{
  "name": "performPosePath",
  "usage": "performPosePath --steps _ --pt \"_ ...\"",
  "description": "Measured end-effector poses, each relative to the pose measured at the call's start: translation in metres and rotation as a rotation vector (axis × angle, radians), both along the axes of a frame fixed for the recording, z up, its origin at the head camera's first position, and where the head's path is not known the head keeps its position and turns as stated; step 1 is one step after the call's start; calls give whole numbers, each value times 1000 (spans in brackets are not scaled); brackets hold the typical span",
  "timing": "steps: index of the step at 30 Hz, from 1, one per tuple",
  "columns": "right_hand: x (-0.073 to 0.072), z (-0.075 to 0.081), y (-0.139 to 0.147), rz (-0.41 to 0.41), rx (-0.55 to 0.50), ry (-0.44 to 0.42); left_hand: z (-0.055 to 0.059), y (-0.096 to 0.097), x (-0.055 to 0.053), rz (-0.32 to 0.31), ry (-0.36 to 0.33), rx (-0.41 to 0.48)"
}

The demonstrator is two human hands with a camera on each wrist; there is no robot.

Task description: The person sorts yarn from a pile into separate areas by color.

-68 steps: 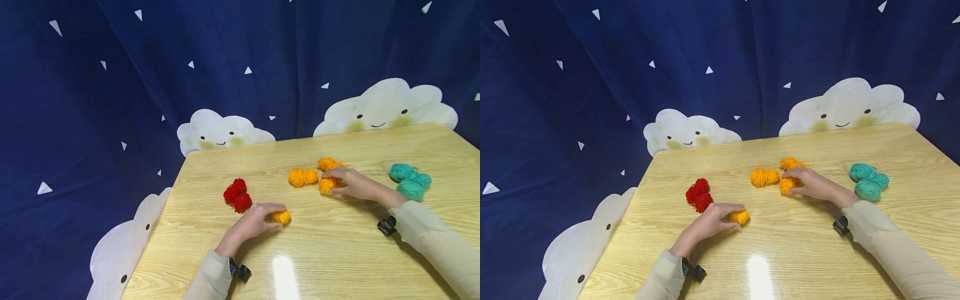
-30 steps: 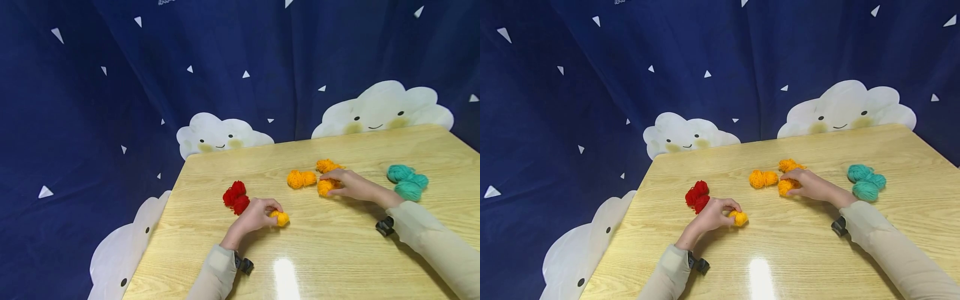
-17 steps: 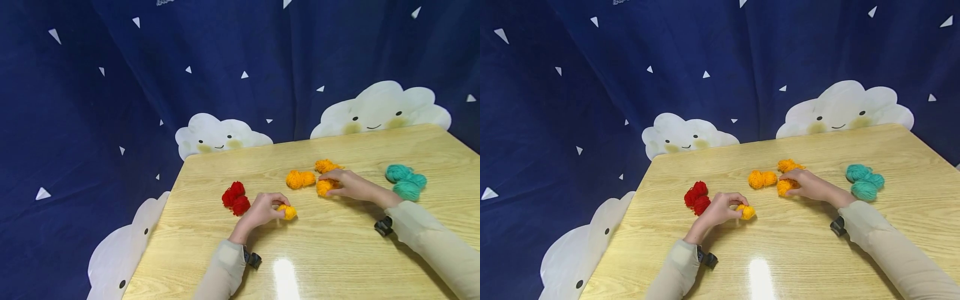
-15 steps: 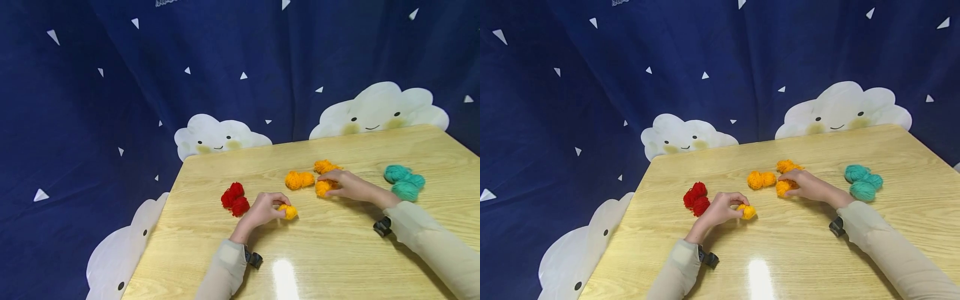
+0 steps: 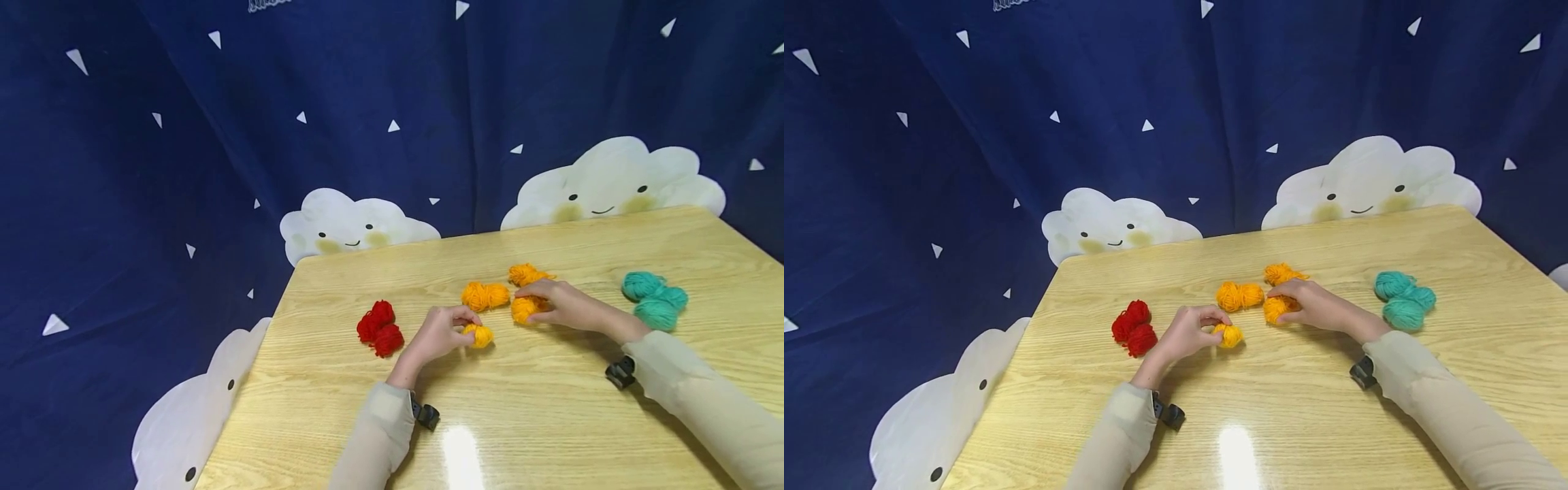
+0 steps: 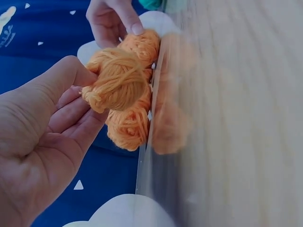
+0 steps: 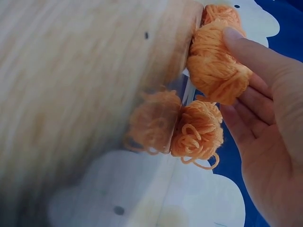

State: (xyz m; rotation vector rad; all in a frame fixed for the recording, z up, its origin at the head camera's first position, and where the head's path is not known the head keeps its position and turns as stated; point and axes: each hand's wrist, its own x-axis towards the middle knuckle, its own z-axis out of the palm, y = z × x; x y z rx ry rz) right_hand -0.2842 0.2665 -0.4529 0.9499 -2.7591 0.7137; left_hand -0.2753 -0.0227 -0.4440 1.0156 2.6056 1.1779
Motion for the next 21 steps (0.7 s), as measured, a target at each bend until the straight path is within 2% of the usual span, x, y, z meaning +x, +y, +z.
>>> performPosePath --steps 10,21 --pt "4 3 -1 15 -8 -19 -3 24 -11 50 45 14" --pt "4 1 3 5 -13 -32 -3 48 -13 79 199 -58"
